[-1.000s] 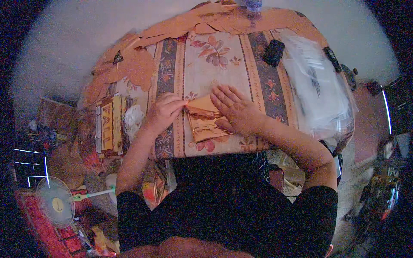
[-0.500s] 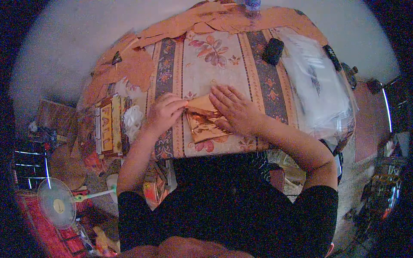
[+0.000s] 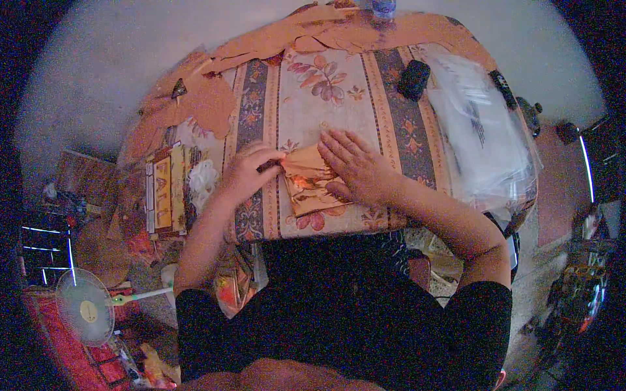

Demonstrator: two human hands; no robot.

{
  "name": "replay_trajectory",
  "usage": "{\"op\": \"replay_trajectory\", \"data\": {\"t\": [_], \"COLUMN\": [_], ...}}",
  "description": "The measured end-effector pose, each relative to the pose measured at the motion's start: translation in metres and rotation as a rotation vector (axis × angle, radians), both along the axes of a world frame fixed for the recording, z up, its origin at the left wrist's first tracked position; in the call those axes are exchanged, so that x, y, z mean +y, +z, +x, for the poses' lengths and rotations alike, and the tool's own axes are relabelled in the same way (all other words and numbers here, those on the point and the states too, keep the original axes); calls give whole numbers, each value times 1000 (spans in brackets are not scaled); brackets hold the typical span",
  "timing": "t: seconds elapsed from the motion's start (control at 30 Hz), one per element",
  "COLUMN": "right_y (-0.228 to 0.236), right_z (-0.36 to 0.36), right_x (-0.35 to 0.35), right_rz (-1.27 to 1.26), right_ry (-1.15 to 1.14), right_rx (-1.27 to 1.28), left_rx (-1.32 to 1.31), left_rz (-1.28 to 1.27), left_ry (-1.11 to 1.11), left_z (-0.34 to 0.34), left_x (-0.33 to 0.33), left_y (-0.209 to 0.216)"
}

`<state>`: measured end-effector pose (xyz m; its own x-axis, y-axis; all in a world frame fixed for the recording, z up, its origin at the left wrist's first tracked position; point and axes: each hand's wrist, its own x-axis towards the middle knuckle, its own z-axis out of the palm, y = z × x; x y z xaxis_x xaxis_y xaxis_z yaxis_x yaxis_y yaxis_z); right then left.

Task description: Folding a rose-gold metallic foil balloon at a desk.

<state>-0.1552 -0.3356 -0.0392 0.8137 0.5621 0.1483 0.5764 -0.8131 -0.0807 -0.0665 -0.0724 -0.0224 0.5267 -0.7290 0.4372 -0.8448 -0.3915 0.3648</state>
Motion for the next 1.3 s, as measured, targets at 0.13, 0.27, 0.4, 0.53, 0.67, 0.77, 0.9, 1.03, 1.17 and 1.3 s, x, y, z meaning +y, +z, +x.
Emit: {"op": "replay_trajectory", "data": {"t": [0.13,0.27,0.4,0.53,0.67,0.77,0.9,1.03,1.17,1.3], "right_y": [-1,0,2,-1,0,-2,-1,-3,-3,1], "right_z": [0,0,0,-1,0,0,0,-1,0,0], "right_x": [1,1,1,-1,0,-1,1,0,-1,0], "right_rz": [4,18,5,34,13,21,1,21,19,26], "right_ry": [-4,-16,-14,-7,-4,3,0,-3,4,8], "right_rx": [4,25,36,16,4,-8,-7,-17,-15,9], "left_rx": [81,-79,-294,-483,-537,-373,21,214,70,154], "left_rz": [49,72,108,267,371,320,125,29,75,202], "left_ry": [0,-9,-38,-64,-96,-81,-88,-35,-58,-231], "left_z": [2,1,1,-6,-7,-7,-2,-5,-29,-38], "left_x": [3,3,3,2,7,15,18,14,-3,1], "left_y": [-2,-8,-12,-1,-3,-7,-5,-4,7,0]}}
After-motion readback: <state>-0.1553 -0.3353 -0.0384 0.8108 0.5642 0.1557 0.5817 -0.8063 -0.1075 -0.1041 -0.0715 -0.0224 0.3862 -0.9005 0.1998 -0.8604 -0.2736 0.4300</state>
